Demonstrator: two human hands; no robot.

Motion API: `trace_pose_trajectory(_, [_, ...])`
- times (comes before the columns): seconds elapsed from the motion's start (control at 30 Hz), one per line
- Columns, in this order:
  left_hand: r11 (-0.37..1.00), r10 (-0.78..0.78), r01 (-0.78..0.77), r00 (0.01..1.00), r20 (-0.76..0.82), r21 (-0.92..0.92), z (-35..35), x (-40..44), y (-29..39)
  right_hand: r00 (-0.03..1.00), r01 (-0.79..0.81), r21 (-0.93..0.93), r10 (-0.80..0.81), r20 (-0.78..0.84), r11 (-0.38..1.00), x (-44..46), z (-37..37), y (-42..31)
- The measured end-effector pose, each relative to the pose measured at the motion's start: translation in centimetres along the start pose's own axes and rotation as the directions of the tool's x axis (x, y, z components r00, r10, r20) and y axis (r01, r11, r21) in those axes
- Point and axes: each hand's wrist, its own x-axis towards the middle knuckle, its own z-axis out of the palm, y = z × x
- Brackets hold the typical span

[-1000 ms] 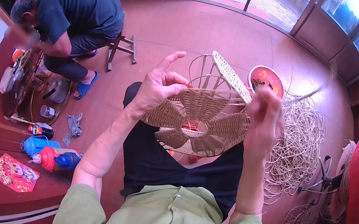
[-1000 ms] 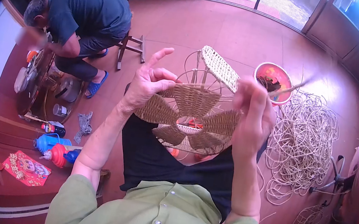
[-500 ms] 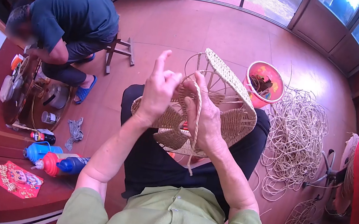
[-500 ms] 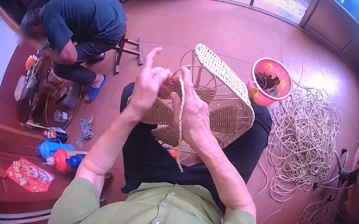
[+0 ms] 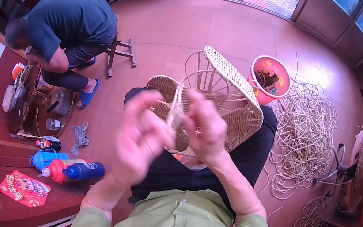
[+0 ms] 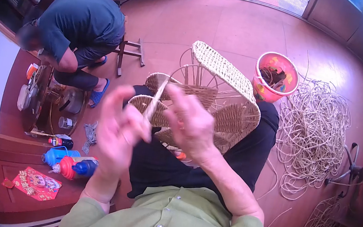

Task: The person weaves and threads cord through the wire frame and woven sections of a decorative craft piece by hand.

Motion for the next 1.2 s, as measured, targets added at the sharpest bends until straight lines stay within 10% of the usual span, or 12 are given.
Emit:
trace_pose_trajectory(0.13, [0.826,0.380,-0.546,0.723,0.576,0.141,-0.4,0.4,0.4,0.997,0.044,0.119,-0.051,0.059,0.992,0.0,0.7,0.2])
trace_pose_trajectory(0.27, [0.910,0.196,-0.130,0.972,-0.132,0.393,-0.4,7.2,-6.3,0.806,-0.558,0.440,0.586,0.086,0.703,1.7,-3.6,2.2])
trace_pose_trajectory(0.43, [0.977,-0.006,0.028,0.995,-0.104,0.212,0.2,11.1,-10.5,0.752,-0.561,0.590,0.655,0.070,0.581,5.7,-2.9,2.5])
trace_pose_trajectory(0.5, [0.976,-0.004,0.034,0.991,-0.135,0.217,0.8,11.4,-10.8,0.849,-0.470,0.490,0.528,0.025,0.734,6.3,-2.3,2.2])
trace_pose_trajectory(0.63, [0.874,-0.022,0.071,0.994,-0.107,0.480,1.5,12.3,-10.8,0.876,-0.263,-0.342,0.372,0.308,0.902,5.2,-2.4,2.9])
trace_pose_trajectory(0.77, [0.936,-0.312,0.339,0.923,0.226,-0.094,-0.5,13.6,-12.5,0.851,-0.125,-0.583,0.388,0.353,0.803,6.0,-1.5,1.6])
trace_pose_trajectory(1.2, [0.950,-0.273,0.303,0.922,0.276,-0.074,-1.1,11.7,-9.6,0.986,-0.128,-0.328,0.156,0.060,0.936,2.2,-1.5,1.7])
